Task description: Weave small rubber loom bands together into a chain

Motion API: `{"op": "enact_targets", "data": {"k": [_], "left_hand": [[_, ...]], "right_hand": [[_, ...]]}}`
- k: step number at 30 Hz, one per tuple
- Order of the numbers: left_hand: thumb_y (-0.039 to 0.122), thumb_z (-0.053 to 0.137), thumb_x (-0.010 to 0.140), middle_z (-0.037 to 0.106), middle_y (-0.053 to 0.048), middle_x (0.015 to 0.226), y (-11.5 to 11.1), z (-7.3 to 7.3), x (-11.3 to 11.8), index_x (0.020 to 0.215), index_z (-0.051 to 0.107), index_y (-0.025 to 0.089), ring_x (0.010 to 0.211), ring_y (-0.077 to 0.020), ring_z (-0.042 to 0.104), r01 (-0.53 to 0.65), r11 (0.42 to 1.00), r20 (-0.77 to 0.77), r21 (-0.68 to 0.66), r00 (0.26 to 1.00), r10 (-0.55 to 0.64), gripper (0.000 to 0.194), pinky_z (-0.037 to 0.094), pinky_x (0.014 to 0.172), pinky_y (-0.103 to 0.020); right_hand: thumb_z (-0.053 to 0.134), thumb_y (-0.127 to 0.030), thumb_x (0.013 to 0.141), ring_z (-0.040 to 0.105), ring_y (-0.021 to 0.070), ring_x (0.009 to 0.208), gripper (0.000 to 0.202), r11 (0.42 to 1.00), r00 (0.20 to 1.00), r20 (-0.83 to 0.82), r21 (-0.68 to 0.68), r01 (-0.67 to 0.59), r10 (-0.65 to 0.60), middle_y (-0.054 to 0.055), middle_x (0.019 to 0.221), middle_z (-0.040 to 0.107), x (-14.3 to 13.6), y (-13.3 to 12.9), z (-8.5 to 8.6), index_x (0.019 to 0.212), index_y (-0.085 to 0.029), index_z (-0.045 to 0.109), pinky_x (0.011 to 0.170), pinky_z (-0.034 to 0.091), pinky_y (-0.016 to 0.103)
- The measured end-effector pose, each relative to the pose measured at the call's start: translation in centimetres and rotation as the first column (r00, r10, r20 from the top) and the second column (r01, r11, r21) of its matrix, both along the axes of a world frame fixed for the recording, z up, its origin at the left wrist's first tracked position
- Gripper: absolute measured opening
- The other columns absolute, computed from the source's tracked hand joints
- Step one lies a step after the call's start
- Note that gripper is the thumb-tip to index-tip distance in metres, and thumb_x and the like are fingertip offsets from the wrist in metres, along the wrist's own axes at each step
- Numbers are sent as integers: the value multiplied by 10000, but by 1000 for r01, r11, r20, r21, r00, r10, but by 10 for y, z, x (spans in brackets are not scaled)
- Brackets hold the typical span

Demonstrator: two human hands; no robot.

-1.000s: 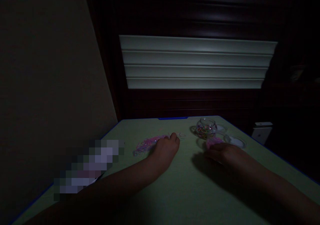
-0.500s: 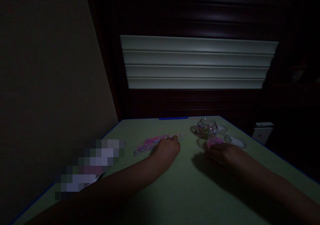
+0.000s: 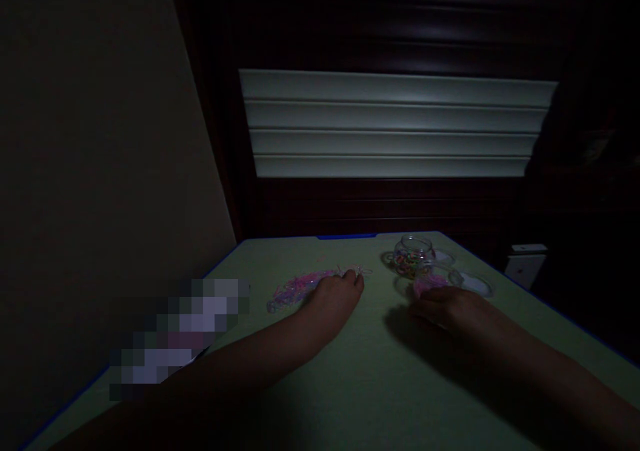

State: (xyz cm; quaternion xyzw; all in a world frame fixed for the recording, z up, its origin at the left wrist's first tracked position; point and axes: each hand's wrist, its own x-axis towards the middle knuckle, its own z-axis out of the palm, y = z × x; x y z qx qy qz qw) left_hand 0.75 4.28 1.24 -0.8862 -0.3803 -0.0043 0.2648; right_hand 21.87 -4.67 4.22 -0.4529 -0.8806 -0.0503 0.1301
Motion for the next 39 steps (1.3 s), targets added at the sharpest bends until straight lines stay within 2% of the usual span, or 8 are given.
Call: {"op": "enact_targets", "data": {"k": [7, 11, 16, 31, 39], "left_hand": [[11, 501, 765, 571, -126, 972, -3, 7, 1, 1025, 557, 96, 749, -209, 621, 10, 999, -45, -44, 999, -12, 280, 506, 607, -305], [11, 495, 772, 570, -131, 959, -2, 7, 2, 984, 566, 93, 751, -214, 620, 16, 999, -46, -48, 999, -18, 238, 509, 604, -316], [21, 494, 789, 561, -138, 962, 0, 3, 2, 981, 563, 97, 772, -216, 620, 6, 999, -37, -48, 999, -7, 218, 505, 609, -315], [6, 466, 790, 566, -141, 964, -2, 3, 5, 996, 551, 98, 769, -206, 622, -3, 999, -52, -49, 999, 1, 241, 501, 624, -302], [-28, 446, 766, 583, -150, 939, -5, 9, 7, 960, 565, 75, 723, -233, 636, -10, 997, -60, -72, 998, 6, 250, 507, 575, -322]], "right_hand": [[455, -160, 853, 523, 122, 637, 171, 1000, 1000, 2, -17, 20, -20, 29, 738, 595, 0, -3, 3, 760, -181, 596, 563, 321, 234], [457, -163, 851, 528, 127, 643, 172, 1000, 1000, -2, -20, 24, -24, 27, 740, 596, -1, -4, 4, 774, -189, 608, 573, 327, 241], [443, -174, 858, 522, 127, 644, 183, 999, 1000, -15, -34, 16, -17, 29, 740, 592, -1, -4, 4, 784, -190, 609, 577, 334, 243], [441, -170, 855, 518, 123, 638, 185, 1000, 999, -46, -21, -6, 5, 37, 737, 585, -1, -5, 2, 783, -177, 611, 572, 330, 251], [449, -188, 860, 524, 119, 622, 189, 1000, 999, -31, -18, 12, -13, 32, 722, 592, -2, -5, 4, 760, -183, 609, 556, 328, 241]]}}
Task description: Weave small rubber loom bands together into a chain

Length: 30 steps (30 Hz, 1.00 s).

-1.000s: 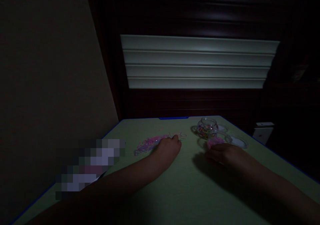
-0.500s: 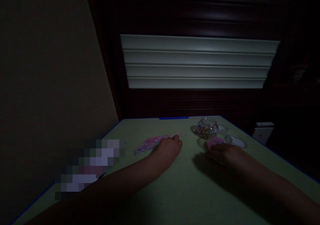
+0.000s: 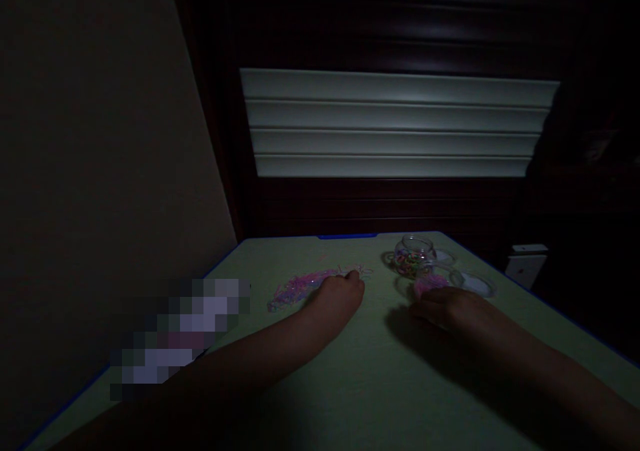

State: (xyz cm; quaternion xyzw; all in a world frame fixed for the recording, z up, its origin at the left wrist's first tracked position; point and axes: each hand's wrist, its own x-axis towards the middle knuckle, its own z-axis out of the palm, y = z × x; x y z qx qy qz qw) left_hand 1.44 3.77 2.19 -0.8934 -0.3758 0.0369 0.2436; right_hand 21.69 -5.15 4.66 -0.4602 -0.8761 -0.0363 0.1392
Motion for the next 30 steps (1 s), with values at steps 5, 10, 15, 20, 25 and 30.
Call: {"op": "enact_targets", "data": {"k": [5, 10, 15, 20, 25, 30], "left_hand": [[-31, 454, 755, 594, -142, 932, 2, -1, -1, 950, 564, 71, 723, -233, 638, -2, 1000, 16, 6, 1000, 2, 246, 517, 587, -328], [-21, 450, 765, 582, -139, 954, 3, -2, -4, 982, 549, 76, 719, -232, 636, 10, 1000, 41, 25, 999, -11, 258, 517, 565, -329], [-15, 465, 769, 575, -148, 974, 2, 1, -4, 981, 547, 77, 727, -221, 634, 0, 1000, 38, 9, 999, -1, 245, 516, 573, -317], [-6, 479, 767, 563, -137, 963, 3, -2, -3, 957, 554, 81, 726, -203, 624, 16, 999, 43, 33, 999, -17, 222, 514, 590, -301], [-22, 449, 760, 550, -134, 989, 3, -4, -6, 997, 523, 82, 719, -207, 618, 31, 998, 60, 54, 998, -34, 269, 514, 573, -312], [-34, 417, 761, 545, -114, 993, 1, -4, -9, 991, 506, 104, 739, -191, 607, 41, 997, 78, 60, 996, -45, 282, 509, 595, -296]], "right_hand": [[447, -166, 854, 525, 122, 640, 181, 1000, 1000, 12, -12, -3, 3, 38, 737, 592, 0, 1, 0, 785, -179, 613, 568, 335, 242], [448, -170, 856, 533, 129, 657, 185, 1000, 1000, 8, -5, 0, 0, 40, 747, 595, 0, 0, 0, 798, -183, 623, 580, 338, 244], [444, -161, 852, 527, 120, 642, 183, 1000, 1000, 19, -18, 7, -7, 33, 743, 591, 0, 0, 0, 771, -180, 606, 572, 332, 239], [463, -159, 841, 517, 115, 635, 160, 1000, 1000, 27, -11, 7, -7, 21, 734, 585, 0, 3, -2, 754, -185, 594, 570, 320, 239], [457, -181, 857, 531, 121, 658, 164, 1000, 999, 33, -3, 9, -9, 22, 752, 594, 0, 1, -1, 772, -188, 597, 586, 330, 235], [466, -150, 840, 526, 116, 633, 162, 1000, 999, 38, 4, 16, -16, 30, 742, 597, 0, 1, -1, 757, -178, 602, 564, 326, 232]]}}
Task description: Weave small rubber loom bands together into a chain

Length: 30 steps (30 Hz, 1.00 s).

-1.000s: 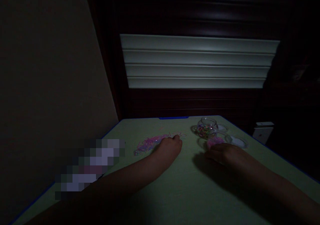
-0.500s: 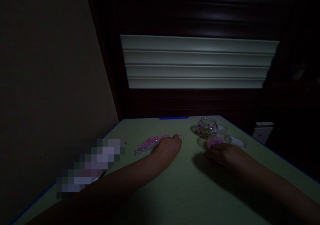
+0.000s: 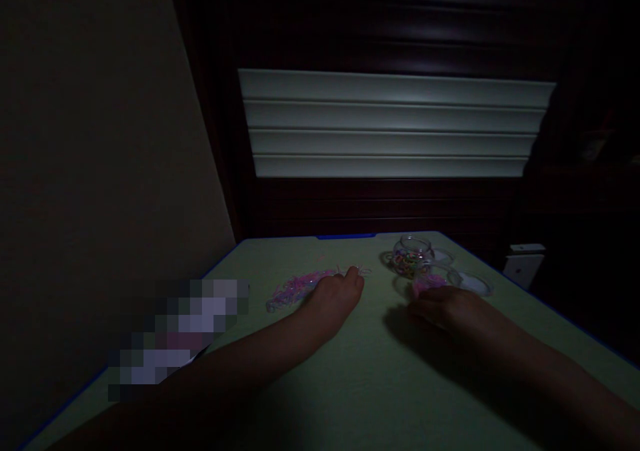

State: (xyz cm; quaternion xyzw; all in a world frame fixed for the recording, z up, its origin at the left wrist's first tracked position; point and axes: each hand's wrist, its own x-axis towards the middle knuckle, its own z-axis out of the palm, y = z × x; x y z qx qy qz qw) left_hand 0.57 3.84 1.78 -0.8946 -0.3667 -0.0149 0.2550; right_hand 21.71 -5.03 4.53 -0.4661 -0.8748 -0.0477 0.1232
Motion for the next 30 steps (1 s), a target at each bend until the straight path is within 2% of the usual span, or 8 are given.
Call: {"op": "enact_targets", "data": {"k": [10, 15, 18, 21, 24, 26, 30], "left_hand": [[-7, 429, 774, 527, -83, 964, -3, 3, -1, 979, 480, 137, 744, -188, 584, 11, 999, 51, 33, 999, -12, 256, 486, 580, -292], [19, 388, 803, 525, -64, 964, -8, 2, 0, 994, 470, 154, 732, -179, 573, 33, 999, 188, 4, 982, -33, 248, 460, 580, -288], [65, 355, 844, 523, -53, 954, -15, 4, 3, 973, 479, 163, 731, -156, 557, 80, 993, 320, -85, 946, -49, 204, 437, 607, -271], [141, 326, 888, 525, -32, 898, -24, 6, 8, 898, 495, 173, 746, -142, 540, 213, 954, 514, -209, 854, -78, 172, 420, 649, -261], [198, 352, 894, 529, -9, 858, -33, 3, 15, 847, 506, 187, 777, -133, 517, 349, 898, 720, -269, 692, -53, 161, 402, 697, -252], [219, 380, 883, 535, 2, 849, -37, -3, 19, 859, 514, 193, 721, -117, 498, 381, 872, 813, -308, 581, 34, 138, 386, 646, -233], [300, 413, 870, 485, 37, 678, -39, -12, 22, 866, 519, 198, 542, -85, 412, 453, 768, 856, -453, 461, 233, 147, 295, 490, -196]], "right_hand": [[455, -169, 853, 535, 119, 651, 176, 1000, 1000, -26, -7, -7, 7, 27, 742, 599, 0, 0, 2, 771, -185, 609, 578, 331, 230], [463, -163, 841, 512, 115, 618, 162, 1000, 1000, -8, 17, -8, 9, 22, 728, 594, 0, 3, -1, 764, -182, 604, 557, 310, 236], [462, -139, 832, 518, 114, 622, 163, 999, 1000, -4, 31, -7, 7, 27, 736, 603, 0, 3, -1, 768, -178, 607, 560, 308, 235], [457, -148, 841, 529, 120, 641, 170, 999, 1000, 5, 46, 10, -10, 28, 736, 605, 0, 1, 1, 754, -180, 599, 572, 315, 233], [465, -139, 830, 532, 127, 640, 162, 997, 1000, 13, 75, 23, -24, 25, 723, 605, 0, 1, 2, 743, -183, 594, 576, 323, 234], [459, -137, 830, 543, 135, 650, 165, 995, 999, 7, 93, 42, -43, 28, 732, 614, 0, 1, 1, 768, -186, 603, 585, 337, 238], [441, -163, 846, 572, 156, 675, 187, 981, 994, -46, 163, 105, -99, 47, 754, 635, 1, 4, -4, 811, -192, 622, 617, 376, 255]]}}
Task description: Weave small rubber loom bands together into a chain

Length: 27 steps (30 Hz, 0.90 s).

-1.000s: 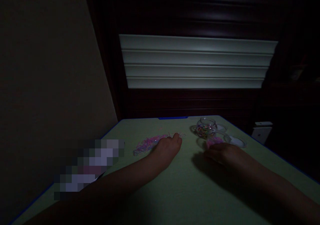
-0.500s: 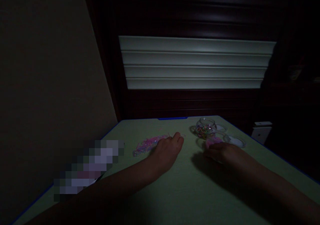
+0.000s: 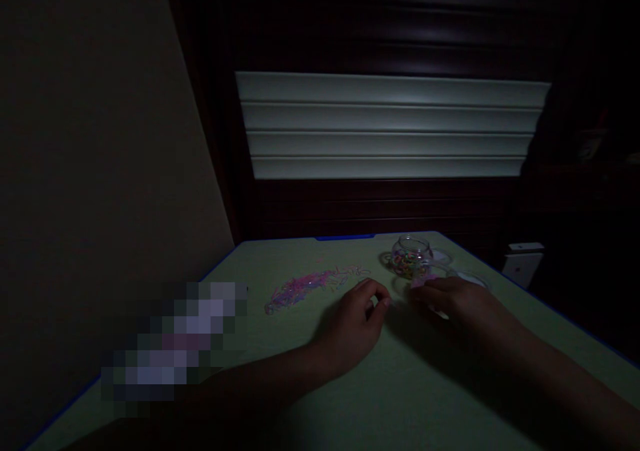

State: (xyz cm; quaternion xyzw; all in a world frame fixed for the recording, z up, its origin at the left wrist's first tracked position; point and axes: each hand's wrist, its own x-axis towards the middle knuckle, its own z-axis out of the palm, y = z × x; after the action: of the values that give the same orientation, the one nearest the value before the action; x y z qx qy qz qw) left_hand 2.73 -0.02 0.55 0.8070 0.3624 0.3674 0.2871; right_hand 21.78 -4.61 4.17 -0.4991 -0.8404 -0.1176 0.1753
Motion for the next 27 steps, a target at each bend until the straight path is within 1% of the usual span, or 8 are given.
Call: {"op": "enact_targets", "data": {"k": [4, 7, 10, 14, 16, 20, 23, 27], "left_hand": [[391, 430, 855, 381, 72, 539, 7, -6, -2, 890, 511, 202, 455, -73, 325, 32, 976, 94, -214, 995, -12, 209, 212, 423, -180], [419, 447, 842, 347, 81, 507, 13, -9, -2, 895, 507, 202, 438, -72, 320, 68, 954, 149, -293, 989, -25, 231, 200, 410, -176], [388, 469, 836, 342, 85, 501, 16, -8, 0, 873, 498, 196, 433, -68, 336, 131, 940, 205, -316, 976, -68, 198, 228, 423, -176], [328, 502, 818, 401, 75, 544, 14, -1, 3, 829, 497, 178, 444, -56, 345, 192, 926, 245, -325, 963, -114, 150, 267, 456, -182], [317, 511, 812, 407, 72, 547, 13, 1, 4, 812, 501, 171, 451, -56, 349, 201, 922, 240, -332, 963, -123, 146, 273, 465, -185], [319, 512, 813, 374, 83, 518, 12, 3, 3, 819, 510, 172, 444, -56, 338, 206, 920, 225, -332, 965, -135, 147, 266, 463, -182], [320, 513, 815, 393, 80, 535, 11, 3, 3, 832, 511, 170, 438, -48, 332, 219, 919, 223, -327, 963, -151, 151, 258, 456, -179], [332, 521, 811, 388, 82, 530, 12, 3, 4, 824, 510, 164, 429, -44, 327, 245, 905, 239, -347, 957, -167, 169, 248, 444, -176]], "right_hand": [[447, -169, 845, 590, 172, 717, 192, 998, 999, -39, 69, 9, -6, 67, 813, 653, 1, 1, -3, 872, -194, 635, 655, 401, 272], [452, -174, 843, 589, 174, 725, 187, 999, 999, -45, 44, -17, 19, 82, 827, 650, 0, -1, -1, 877, -184, 636, 653, 407, 272], [464, -200, 844, 579, 172, 701, 171, 1000, 999, -41, -13, -28, 28, 80, 789, 637, -2, -4, 3, 859, -175, 633, 626, 401, 270], [503, -244, 830, 575, 173, 723, 131, 997, 997, -39, -35, -68, 67, 69, 798, 629, -3, -4, 4, 810, -184, 617, 636, 394, 272], [502, -232, 828, 574, 169, 731, 122, 997, 997, -40, -48, -67, 65, 68, 809, 629, -3, -4, 4, 797, -186, 611, 638, 389, 270], [487, -191, 823, 564, 155, 702, 131, 995, 998, -33, -73, -62, 60, 55, 777, 624, -2, -2, 3, 774, -185, 608, 618, 376, 261], [489, -173, 818, 559, 145, 687, 131, 993, 997, -24, -89, -76, 74, 43, 762, 622, -2, -2, 3, 788, -186, 616, 602, 360, 249], [532, -230, 817, 552, 137, 661, 105, 993, 996, -5, -83, -87, 87, 36, 738, 616, -2, -4, 3, 770, -183, 614, 574, 327, 238]]}}
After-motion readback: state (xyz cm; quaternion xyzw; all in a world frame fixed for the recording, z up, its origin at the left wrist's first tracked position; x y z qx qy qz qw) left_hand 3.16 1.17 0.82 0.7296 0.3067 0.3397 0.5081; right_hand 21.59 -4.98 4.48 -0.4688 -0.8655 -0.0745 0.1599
